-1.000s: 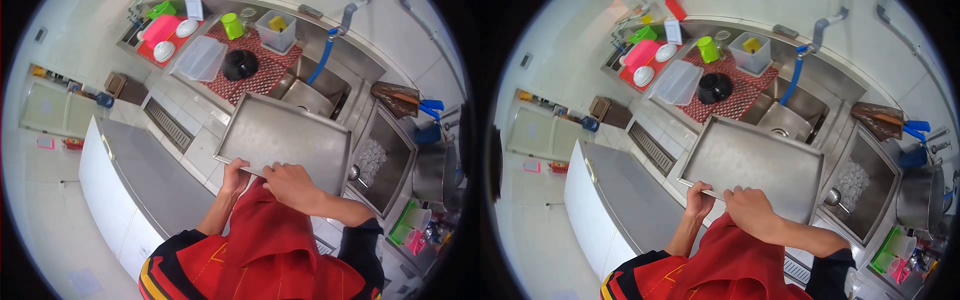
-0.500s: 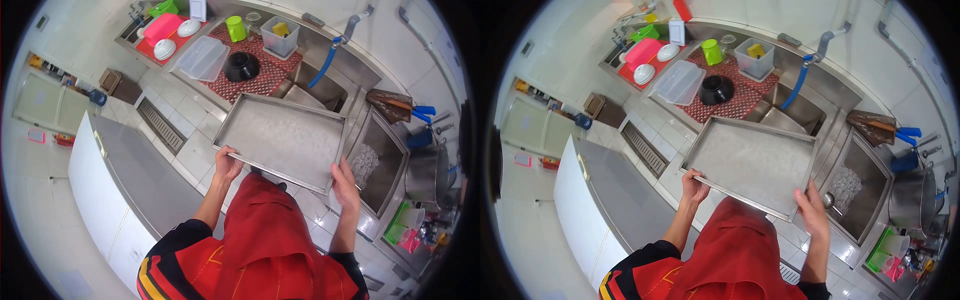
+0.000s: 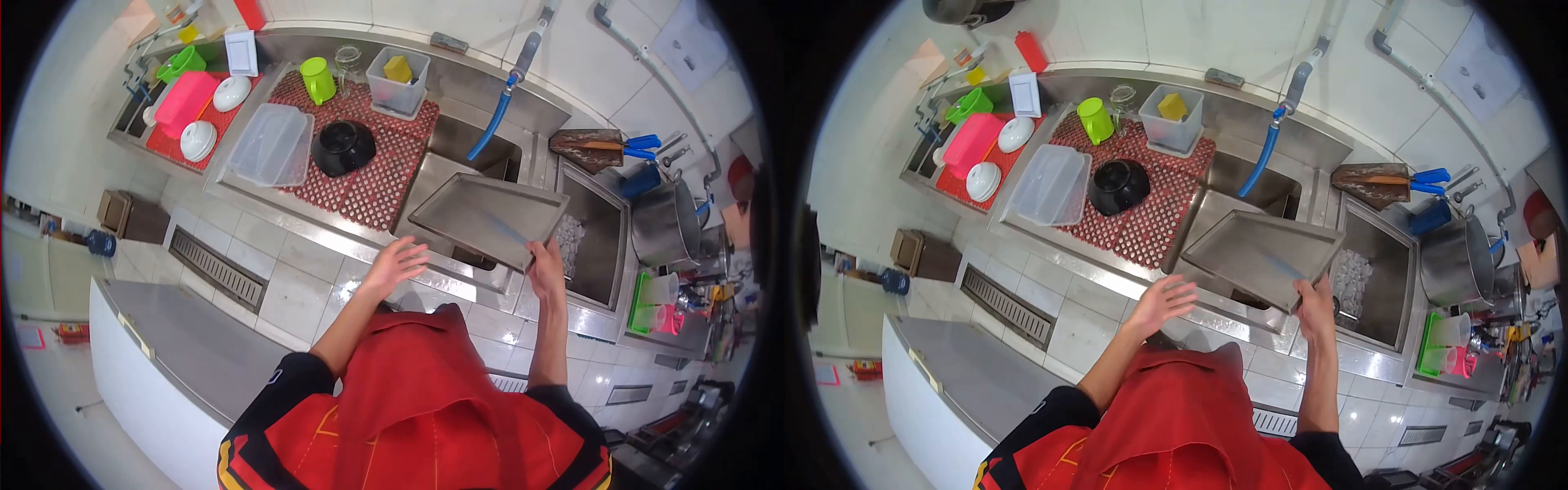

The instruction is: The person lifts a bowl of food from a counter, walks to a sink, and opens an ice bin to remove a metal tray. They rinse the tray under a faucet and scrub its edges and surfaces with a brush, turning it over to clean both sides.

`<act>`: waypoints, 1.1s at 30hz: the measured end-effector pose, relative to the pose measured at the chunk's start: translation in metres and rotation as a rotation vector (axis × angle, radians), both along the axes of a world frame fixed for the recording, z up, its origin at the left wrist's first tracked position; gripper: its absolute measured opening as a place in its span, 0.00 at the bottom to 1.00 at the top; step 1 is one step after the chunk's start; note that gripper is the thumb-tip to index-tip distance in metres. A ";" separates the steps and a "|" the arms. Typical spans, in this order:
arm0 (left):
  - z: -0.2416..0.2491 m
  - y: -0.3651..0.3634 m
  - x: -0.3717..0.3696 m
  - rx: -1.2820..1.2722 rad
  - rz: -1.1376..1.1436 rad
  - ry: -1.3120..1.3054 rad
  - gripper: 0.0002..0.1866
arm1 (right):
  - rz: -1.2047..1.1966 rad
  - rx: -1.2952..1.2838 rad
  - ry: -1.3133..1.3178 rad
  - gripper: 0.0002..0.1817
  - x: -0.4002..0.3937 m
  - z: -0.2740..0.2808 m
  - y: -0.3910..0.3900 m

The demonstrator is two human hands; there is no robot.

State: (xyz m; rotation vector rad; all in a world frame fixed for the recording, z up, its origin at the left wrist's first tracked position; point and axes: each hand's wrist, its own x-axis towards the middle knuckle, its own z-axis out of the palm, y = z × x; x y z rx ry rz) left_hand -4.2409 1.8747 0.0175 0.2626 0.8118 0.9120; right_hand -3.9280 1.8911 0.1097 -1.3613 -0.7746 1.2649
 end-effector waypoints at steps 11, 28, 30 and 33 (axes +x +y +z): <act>-0.067 -0.079 -0.257 -0.286 0.608 0.098 0.17 | 0.210 -0.301 -0.072 0.19 -0.032 -0.143 0.138; -0.176 -0.151 -0.504 -0.666 0.747 0.247 0.17 | -0.417 -0.718 -1.695 0.09 -0.050 -0.239 0.125; -0.167 -0.161 -0.540 -0.707 0.693 0.373 0.18 | 0.101 -0.829 -2.375 0.06 -0.010 -0.294 0.105; -0.146 -0.166 -0.598 -0.674 0.596 0.645 0.17 | -0.607 -0.156 -2.042 0.16 -0.029 -0.304 0.105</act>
